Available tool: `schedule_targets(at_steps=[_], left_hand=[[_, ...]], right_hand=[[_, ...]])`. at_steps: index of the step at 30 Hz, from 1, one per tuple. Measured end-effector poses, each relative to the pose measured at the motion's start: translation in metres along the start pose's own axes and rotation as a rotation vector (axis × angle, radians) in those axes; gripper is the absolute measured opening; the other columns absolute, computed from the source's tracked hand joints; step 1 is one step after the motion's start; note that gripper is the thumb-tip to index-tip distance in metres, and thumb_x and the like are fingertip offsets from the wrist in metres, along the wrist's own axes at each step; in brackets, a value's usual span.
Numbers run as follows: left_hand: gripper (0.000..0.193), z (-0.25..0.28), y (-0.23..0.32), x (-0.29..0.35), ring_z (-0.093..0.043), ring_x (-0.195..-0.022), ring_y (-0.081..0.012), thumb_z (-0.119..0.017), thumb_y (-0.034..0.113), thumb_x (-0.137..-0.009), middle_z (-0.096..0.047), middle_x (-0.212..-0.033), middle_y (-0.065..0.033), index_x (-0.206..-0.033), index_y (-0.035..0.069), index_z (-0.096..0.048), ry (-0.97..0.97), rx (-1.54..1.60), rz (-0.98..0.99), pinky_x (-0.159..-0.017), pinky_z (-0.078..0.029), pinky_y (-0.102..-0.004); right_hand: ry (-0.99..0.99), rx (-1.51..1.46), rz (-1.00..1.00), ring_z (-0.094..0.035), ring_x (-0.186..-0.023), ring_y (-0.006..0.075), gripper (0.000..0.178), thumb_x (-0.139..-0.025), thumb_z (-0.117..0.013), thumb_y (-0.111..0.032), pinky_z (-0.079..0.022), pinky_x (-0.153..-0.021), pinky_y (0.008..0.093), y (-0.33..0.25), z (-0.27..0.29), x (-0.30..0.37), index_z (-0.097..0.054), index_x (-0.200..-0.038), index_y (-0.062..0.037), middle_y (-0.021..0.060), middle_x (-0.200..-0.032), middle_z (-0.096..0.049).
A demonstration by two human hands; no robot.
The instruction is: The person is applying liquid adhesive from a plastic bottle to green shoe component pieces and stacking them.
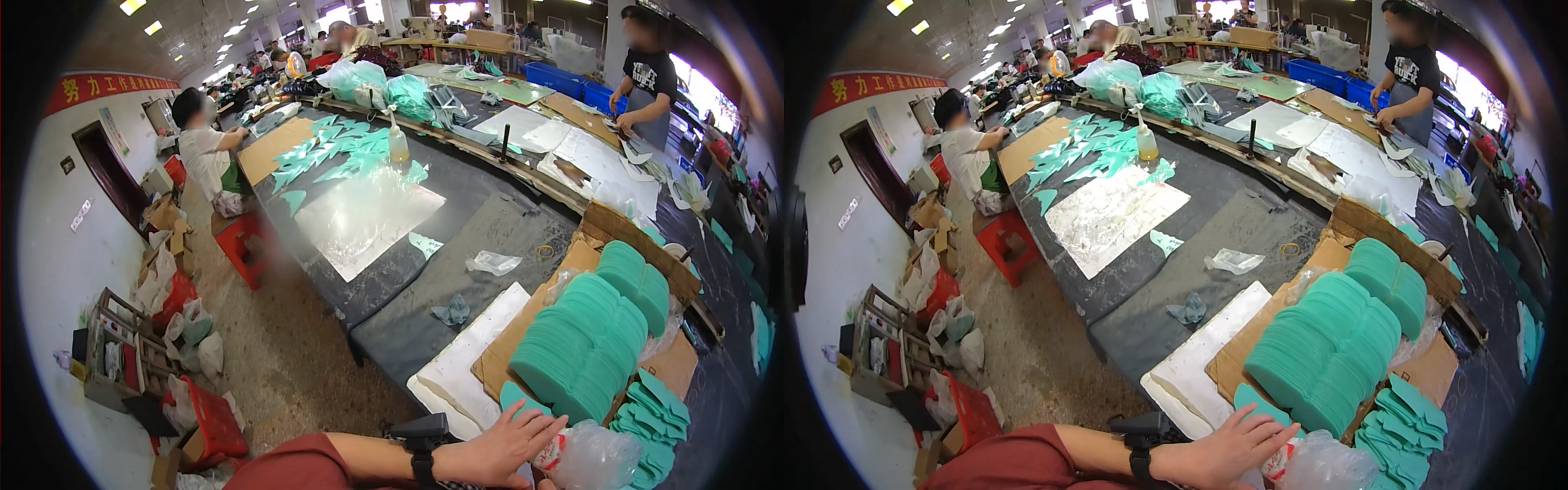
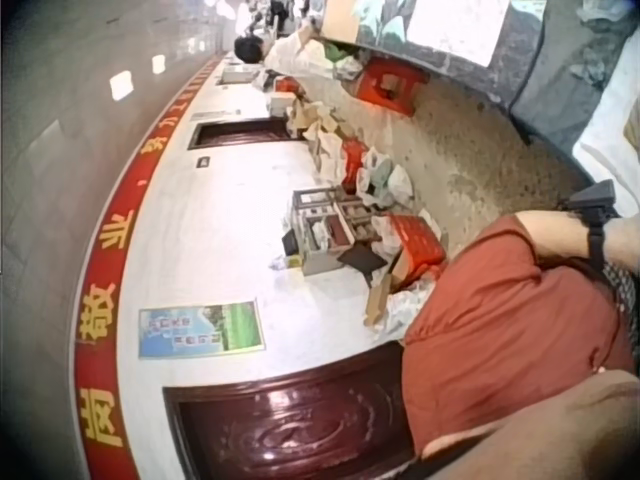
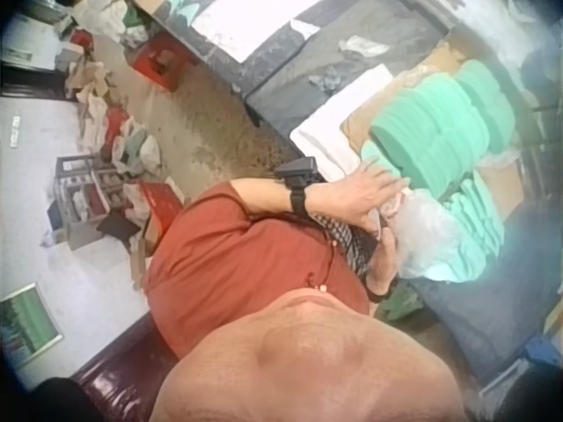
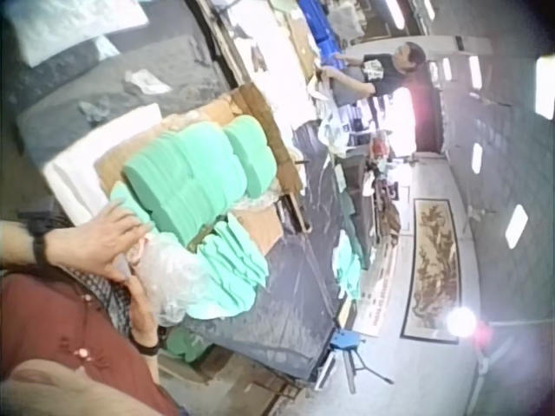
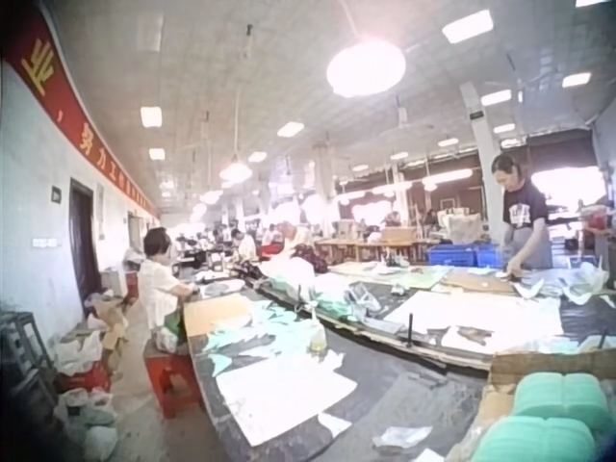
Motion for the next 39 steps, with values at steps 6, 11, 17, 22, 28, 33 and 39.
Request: schedule_targets(at_steps=[6, 11, 17, 22, 28, 33, 39], left_hand=[[0.091, -0.009, -0.014, 0.003, -0.047, -0.134, -0.039, -0.085, 0.037, -0.071, -0.056, -0.133, -0.0202, -0.145, -0.004, -0.051, 0.199, 0.083, -0.015, -0.122, -0.029, -0.0536], [0.089, 0.001, -0.017, 0.005, -0.05, -0.13, -0.0402, -0.087, 0.039, -0.068, -0.059, -0.129, -0.0193, -0.139, -0.003, -0.056, 0.282, 0.179, -0.103, -0.12, -0.032, -0.0535], [0.071, 0.011, -0.03, 0.005, -0.053, -0.124, -0.0364, -0.084, 0.03, -0.068, -0.062, -0.12, -0.015, -0.13, 0.002, -0.065, 0.272, 0.281, -0.024, -0.109, -0.04, -0.0494], [0.07, 0.008, -0.018, 0.004, -0.054, -0.123, -0.0369, -0.085, 0.029, -0.065, -0.065, -0.117, -0.0149, -0.127, 0.002, -0.067, 0.371, 0.153, -0.067, -0.107, -0.043, -0.0493], [0.06, 0.023, -0.03, 0.005, -0.058, -0.119, -0.0358, -0.086, 0.03, -0.067, -0.067, -0.111, -0.0128, -0.117, 0.003, -0.071, 0.398, 0.1, 0.017, -0.106, -0.044, -0.0489], [0.055, 0.011, -0.02, 0.003, -0.058, -0.118, -0.0354, -0.087, 0.031, -0.068, -0.068, -0.108, -0.0113, -0.114, 0.004, -0.072, 0.406, 0.143, -0.046, -0.107, -0.044, -0.0494], [0.052, 0.002, -0.008, -0.009, -0.059, -0.117, -0.0346, -0.086, 0.033, -0.069, -0.067, -0.103, -0.0091, -0.111, 0.006, -0.073, 0.285, 0.21, -0.136, -0.11, -0.042, -0.0524]], right_hand=[[0.152, -0.286, -0.039, -0.044, -0.152, 0.0361, 0.075, -0.096, -0.063, 0.001, -0.04, -0.121, 0.0483, -0.003, 0.011, -0.003, -0.029, -0.164, -0.0016, 0.021, -0.164, -0.044], [0.315, -0.564, -0.077, -0.042, -0.153, 0.0353, 0.092, -0.093, -0.073, -0.001, -0.039, -0.121, 0.0491, -0.004, 0.036, 0.0, -0.019, -0.168, -0.005, 0.0198, -0.167, -0.039], [0.486, -0.694, -0.048, -0.041, -0.154, 0.035, 0.104, -0.091, -0.08, -0.004, -0.039, -0.122, 0.0501, -0.012, 0.067, -0.003, -0.012, -0.171, -0.0068, 0.019, -0.17, -0.036], [0.578, -0.363, 0.155, -0.046, -0.15, 0.0375, 0.075, -0.1, -0.065, -0.01, -0.039, -0.122, 0.0511, -0.024, 0.071, -0.002, -0.027, -0.164, 0.0014, 0.0211, -0.164, -0.045], [0.671, -0.079, 0.256, -0.052, -0.145, 0.0405, 0.053, -0.11, -0.048, -0.018, -0.038, -0.123, 0.0522, -0.037, 0.077, 0.014, -0.044, -0.155, 0.0111, 0.0236, -0.156, -0.055], [0.486, 0.46, 0.338, -0.057, -0.14, 0.0372, 0.057, -0.11, -0.052, -0.03, -0.042, -0.119, 0.0514, -0.059, 0.05, 0.003, -0.047, -0.156, 0.0039, 0.0205, -0.155, -0.057], [0.477, -0.36, 0.135, -0.048, -0.148, 0.0316, 0.058, -0.112, -0.047, -0.034, -0.033, -0.126, 0.0474, 0.015, 0.065, 0.004, -0.04, -0.162, -0.006, 0.0192, -0.161, -0.049]])
Point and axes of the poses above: each hand's wrist, its own x-axis away from the middle knuckle, its own z-axis out of the back of the hand, y = z × x, the point moved 8 cm from there along -x, towards the middle knuckle
